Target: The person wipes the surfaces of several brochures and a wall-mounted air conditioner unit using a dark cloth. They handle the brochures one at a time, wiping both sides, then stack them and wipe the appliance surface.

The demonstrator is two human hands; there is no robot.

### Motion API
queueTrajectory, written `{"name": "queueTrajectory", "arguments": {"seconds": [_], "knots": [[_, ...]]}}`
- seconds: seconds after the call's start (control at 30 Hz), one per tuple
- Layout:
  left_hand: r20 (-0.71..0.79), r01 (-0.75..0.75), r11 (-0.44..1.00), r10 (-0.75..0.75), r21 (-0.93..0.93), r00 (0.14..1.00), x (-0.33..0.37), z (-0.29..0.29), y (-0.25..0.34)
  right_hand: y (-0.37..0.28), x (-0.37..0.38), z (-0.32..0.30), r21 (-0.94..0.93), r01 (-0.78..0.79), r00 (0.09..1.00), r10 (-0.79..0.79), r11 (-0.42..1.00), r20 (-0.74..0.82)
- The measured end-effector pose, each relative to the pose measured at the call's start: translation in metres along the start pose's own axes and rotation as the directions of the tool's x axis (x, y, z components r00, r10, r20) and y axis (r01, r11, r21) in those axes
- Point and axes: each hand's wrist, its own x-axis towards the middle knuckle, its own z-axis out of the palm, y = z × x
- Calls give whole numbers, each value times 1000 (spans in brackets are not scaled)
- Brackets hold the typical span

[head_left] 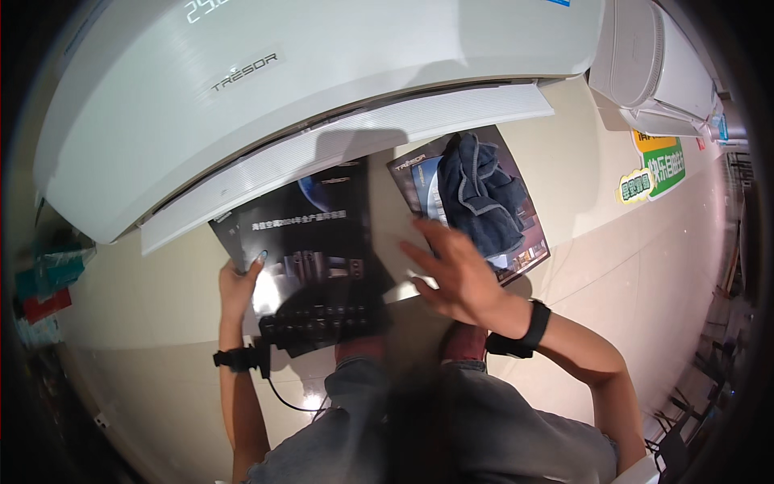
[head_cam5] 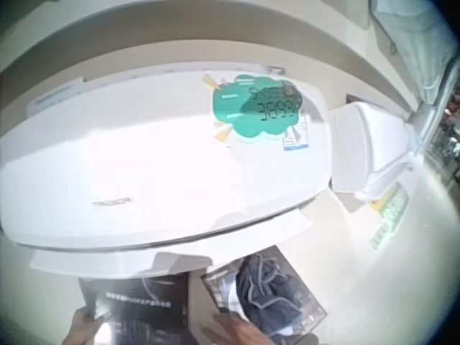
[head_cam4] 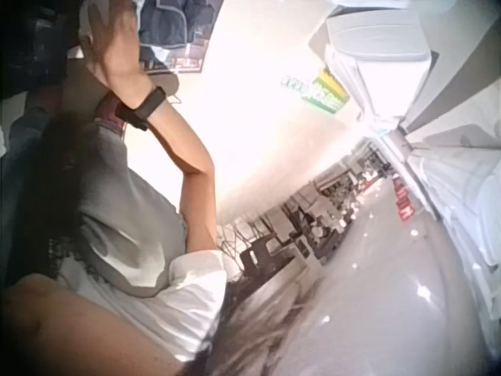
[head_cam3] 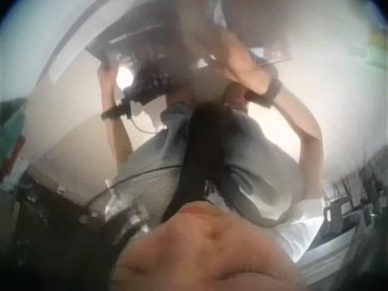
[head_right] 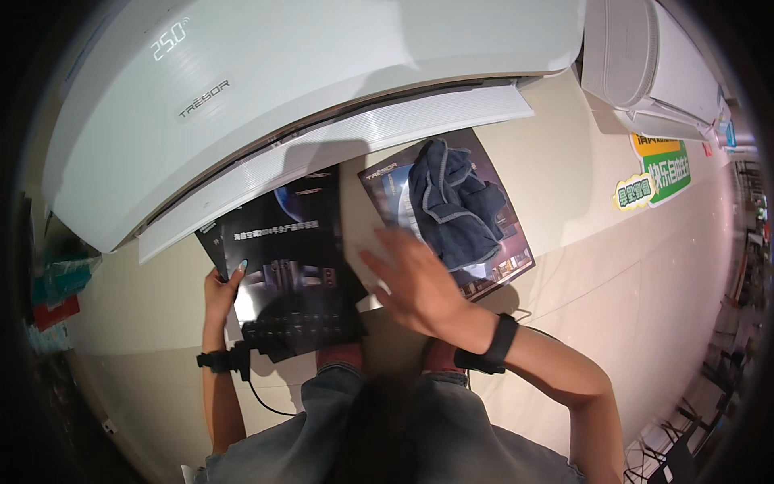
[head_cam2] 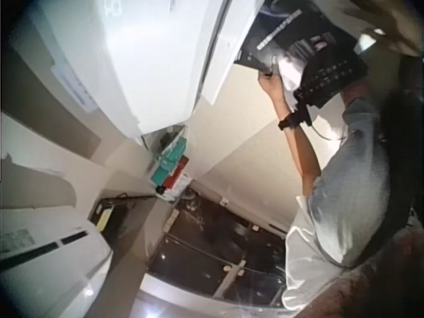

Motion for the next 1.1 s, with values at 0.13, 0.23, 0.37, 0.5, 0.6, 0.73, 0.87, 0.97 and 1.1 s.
{"name": "queueTrajectory", "arguments": {"seconds": [0.13,0.23,0.37,0.5,0.6,0.73,0.87,0.97,1.1], "knots": [[137,253,945,-229,-206,964,-27,46,40,0,-13,24,315,-266,961,223,911,165],[289,251,851,-123,-461,949,-56,57,75,8,-18,29,361,-344,939,324,867,119],[407,264,869,-81,-418,910,-91,38,117,18,-34,30,331,-447,885,465,831,27],[468,177,939,-20,-295,883,-110,17,154,15,-38,24,588,-550,796,586,593,153],[560,113,980,-3,-161,828,-119,7,197,4,-27,1,806,-580,678,478,-119,558],[658,-187,982,167,-40,734,-126,1,226,14,-42,-1,854,-519,751,497,38,435],[319,-530,841,474,112,820,-123,-11,215,5,-39,-52,953,-203,878,473,224,76],[-10,-460,816,488,-351,873,-108,-2,194,-15,-26,-84,877,-2,895,392,480,-213],[-111,-490,613,550,-620,828,-79,10,173,-22,-7,-78,787,64,944,219,614,-248]]}}
